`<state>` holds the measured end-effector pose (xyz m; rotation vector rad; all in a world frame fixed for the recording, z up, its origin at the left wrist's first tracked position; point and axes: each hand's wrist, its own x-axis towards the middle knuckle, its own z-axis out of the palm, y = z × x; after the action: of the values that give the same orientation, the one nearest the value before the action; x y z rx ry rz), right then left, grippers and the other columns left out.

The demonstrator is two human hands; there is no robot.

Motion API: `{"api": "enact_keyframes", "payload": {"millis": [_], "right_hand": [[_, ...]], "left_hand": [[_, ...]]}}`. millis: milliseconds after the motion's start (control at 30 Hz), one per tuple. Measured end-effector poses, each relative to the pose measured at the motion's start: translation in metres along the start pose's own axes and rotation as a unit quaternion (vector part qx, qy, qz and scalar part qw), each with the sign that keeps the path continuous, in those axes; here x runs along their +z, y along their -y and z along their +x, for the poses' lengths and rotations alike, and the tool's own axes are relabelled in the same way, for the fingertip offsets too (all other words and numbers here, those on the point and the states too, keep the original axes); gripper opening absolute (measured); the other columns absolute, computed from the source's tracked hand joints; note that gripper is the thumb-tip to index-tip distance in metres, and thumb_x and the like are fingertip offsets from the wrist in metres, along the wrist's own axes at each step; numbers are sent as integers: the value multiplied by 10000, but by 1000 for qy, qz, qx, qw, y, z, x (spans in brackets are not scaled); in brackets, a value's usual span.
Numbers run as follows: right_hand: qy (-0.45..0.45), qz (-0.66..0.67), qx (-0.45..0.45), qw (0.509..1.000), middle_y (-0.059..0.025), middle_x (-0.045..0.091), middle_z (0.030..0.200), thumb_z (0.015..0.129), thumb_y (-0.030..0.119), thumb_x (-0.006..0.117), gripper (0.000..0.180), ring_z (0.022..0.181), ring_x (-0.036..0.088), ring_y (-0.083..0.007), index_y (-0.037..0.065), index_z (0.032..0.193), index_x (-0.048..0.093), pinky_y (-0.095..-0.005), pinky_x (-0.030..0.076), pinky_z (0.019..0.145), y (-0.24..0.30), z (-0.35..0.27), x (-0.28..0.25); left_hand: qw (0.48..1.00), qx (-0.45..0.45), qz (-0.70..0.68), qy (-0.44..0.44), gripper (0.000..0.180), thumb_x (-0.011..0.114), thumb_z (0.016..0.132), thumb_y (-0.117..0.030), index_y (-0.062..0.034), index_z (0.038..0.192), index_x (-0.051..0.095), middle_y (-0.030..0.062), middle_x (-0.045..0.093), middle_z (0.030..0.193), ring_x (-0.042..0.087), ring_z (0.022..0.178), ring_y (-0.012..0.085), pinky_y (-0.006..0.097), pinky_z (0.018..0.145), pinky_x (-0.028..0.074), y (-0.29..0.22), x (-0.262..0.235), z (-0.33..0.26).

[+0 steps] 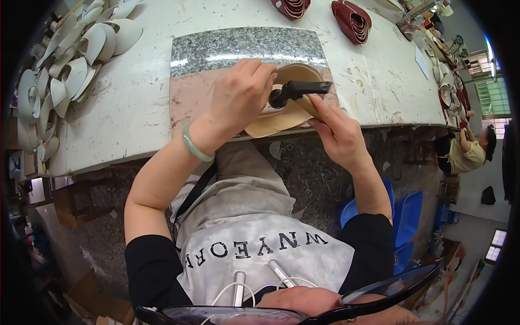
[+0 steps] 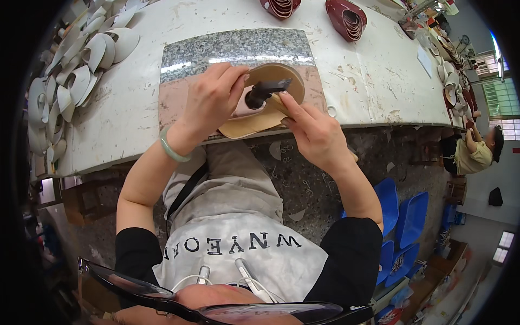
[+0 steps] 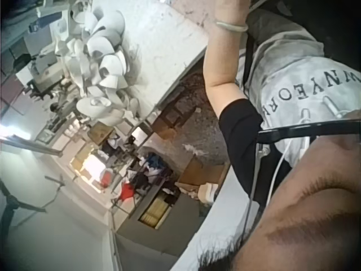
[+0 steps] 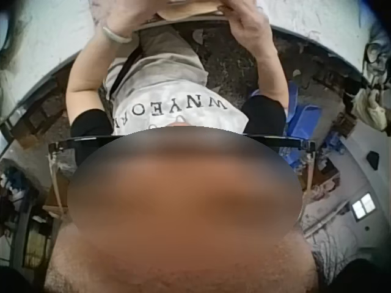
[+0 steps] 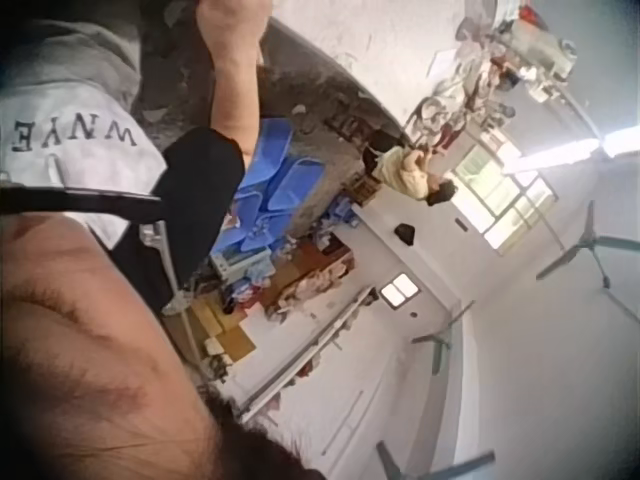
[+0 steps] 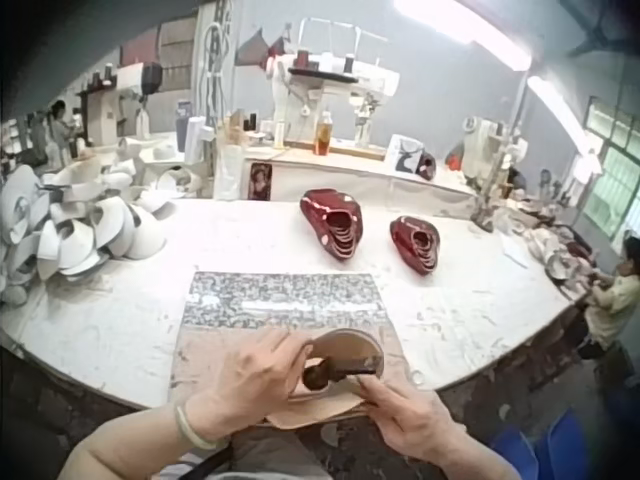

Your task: The person attaches inner linings into shoe uppers by fitting them inside by hand, pressing the edges smooth, and tapping them with a hammer.

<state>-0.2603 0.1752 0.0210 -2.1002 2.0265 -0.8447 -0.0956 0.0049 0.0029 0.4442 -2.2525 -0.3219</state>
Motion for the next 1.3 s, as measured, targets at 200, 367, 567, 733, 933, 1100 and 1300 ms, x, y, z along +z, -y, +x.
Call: {"api": "enact_keyframes", "payload": {"millis": [200, 367, 567, 733, 933, 1100, 1300], "right_hand": [[-1, -5, -43, 999, -84, 584, 809, 829, 62, 647, 529, 672, 605, -290, 138, 1336, 517, -391, 489, 595, 11, 2, 3], [38, -9, -64, 997, -87, 589, 831, 837, 85, 644, 539, 685, 614, -296, 136, 1352, 493, -401, 493, 603, 21, 10, 16], [58, -11, -79, 995, -99, 594, 837, 836, 88, 641, 577, 678, 618, -301, 153, 1381, 462, -410, 497, 603, 41, 25, 28], [79, 8, -97, 992, -95, 583, 811, 839, 84, 641, 575, 655, 615, -294, 157, 1382, 464, -393, 492, 580, 44, 33, 35], [23, 28, -103, 994, -90, 569, 790, 856, 96, 641, 523, 621, 598, -278, 144, 1356, 496, -386, 486, 560, 55, 46, 31], [91, 11, -116, 989, -92, 572, 793, 854, 87, 638, 519, 647, 606, -290, 144, 1351, 500, -391, 489, 574, 58, 50, 40], [109, 23, -127, 986, -119, 587, 815, 816, 25, 660, 560, 671, 614, -293, 115, 1347, 507, -388, 484, 599, 73, 58, 58]], "left_hand": [[997, 4, -37, -65, 172, 631, 838, -10, -18, 1010, 635, 113, 606, 819, 590, 709, 260, 348, 636, 488, -1, -10, -24], [989, -62, -83, -101, 192, 642, 816, 21, -12, 1004, 624, 114, 598, 826, 586, 731, 265, 346, 616, 490, 2, -24, -46], [975, -107, -88, -172, 233, 657, 793, 88, -5, 1004, 623, 103, 600, 827, 563, 648, 198, 287, 536, 464, 2, -48, -72], [965, -131, -101, -206, 219, 670, 805, 74, -17, 978, 573, 80, 573, 793, 507, 605, 138, 251, 534, 439, 8, -57, -101], [955, -188, -42, -225, 185, 679, 816, 29, -19, 938, 548, 81, 562, 773, 515, 588, 150, 264, 535, 449, 11, -63, -133], [939, -258, -14, -226, 246, 723, 822, -77, 1, 944, 525, 49, 546, 789, 511, 649, 147, 268, 620, 457, 12, -59, -154], [913, -315, 79, -245, 409, 721, 780, -119, 24, 1099, 509, 139, 521, 1001, 496, 916, 282, 395, 838, 421, 16, -55, -156]]}}
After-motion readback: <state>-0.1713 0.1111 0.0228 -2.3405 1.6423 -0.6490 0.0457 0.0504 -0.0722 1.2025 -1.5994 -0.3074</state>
